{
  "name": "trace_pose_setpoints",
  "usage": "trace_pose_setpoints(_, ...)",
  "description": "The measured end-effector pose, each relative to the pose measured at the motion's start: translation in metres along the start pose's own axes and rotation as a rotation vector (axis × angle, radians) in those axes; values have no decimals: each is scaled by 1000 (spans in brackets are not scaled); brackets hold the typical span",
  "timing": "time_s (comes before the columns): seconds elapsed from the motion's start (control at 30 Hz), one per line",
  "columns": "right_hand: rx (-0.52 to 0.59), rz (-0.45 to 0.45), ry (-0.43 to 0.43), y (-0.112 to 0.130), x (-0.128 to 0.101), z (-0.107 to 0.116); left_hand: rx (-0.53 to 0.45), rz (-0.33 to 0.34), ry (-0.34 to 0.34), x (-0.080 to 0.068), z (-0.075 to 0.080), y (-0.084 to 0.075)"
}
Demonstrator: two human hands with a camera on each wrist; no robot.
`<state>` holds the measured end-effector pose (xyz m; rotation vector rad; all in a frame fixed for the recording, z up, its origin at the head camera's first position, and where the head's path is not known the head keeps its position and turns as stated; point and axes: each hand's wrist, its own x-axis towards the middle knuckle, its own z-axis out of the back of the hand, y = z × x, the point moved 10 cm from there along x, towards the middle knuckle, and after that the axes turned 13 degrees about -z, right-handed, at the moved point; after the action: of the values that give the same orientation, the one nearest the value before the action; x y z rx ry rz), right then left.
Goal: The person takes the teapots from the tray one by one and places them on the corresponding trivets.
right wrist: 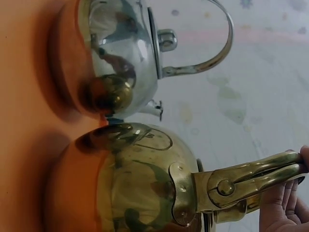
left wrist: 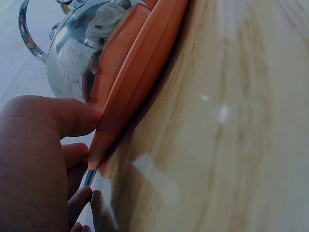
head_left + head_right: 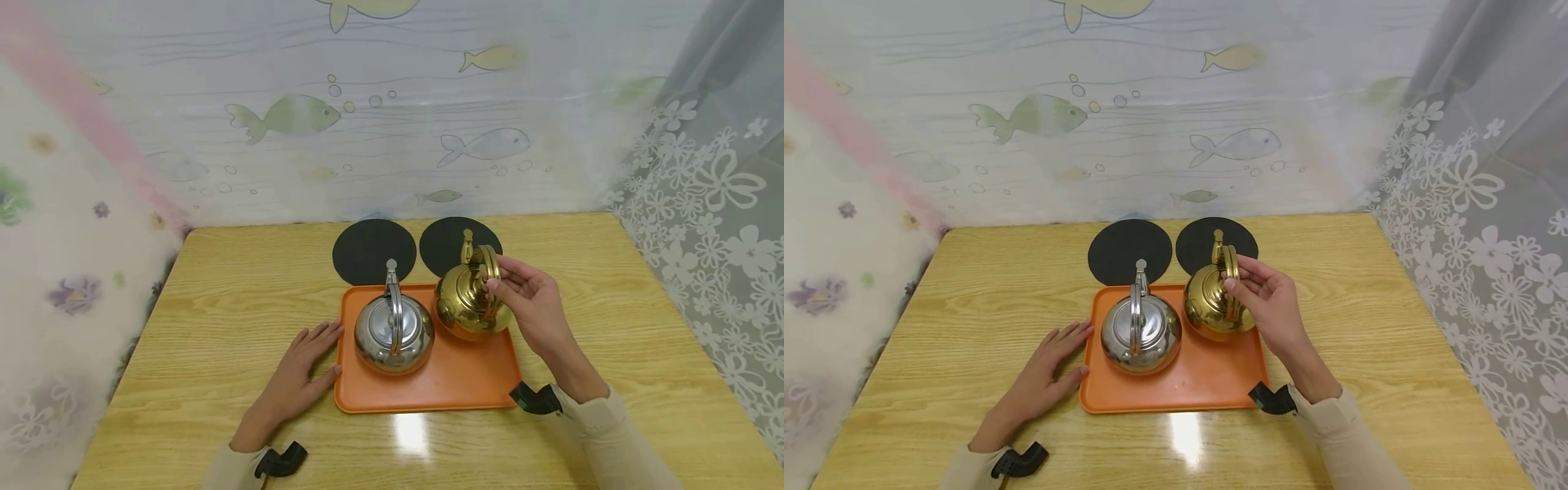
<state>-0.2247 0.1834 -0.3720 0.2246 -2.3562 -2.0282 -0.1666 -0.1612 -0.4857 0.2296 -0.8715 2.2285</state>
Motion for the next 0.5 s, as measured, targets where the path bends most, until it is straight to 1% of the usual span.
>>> trace_pose_setpoints(0.17,-37,-5,-3,-1,3,0,4,-4,-1,0,0,-1)
trace_pose_setpoints(0.5,-42,-4,1,1,7,-2,-7,5,6,1,-1,-1)
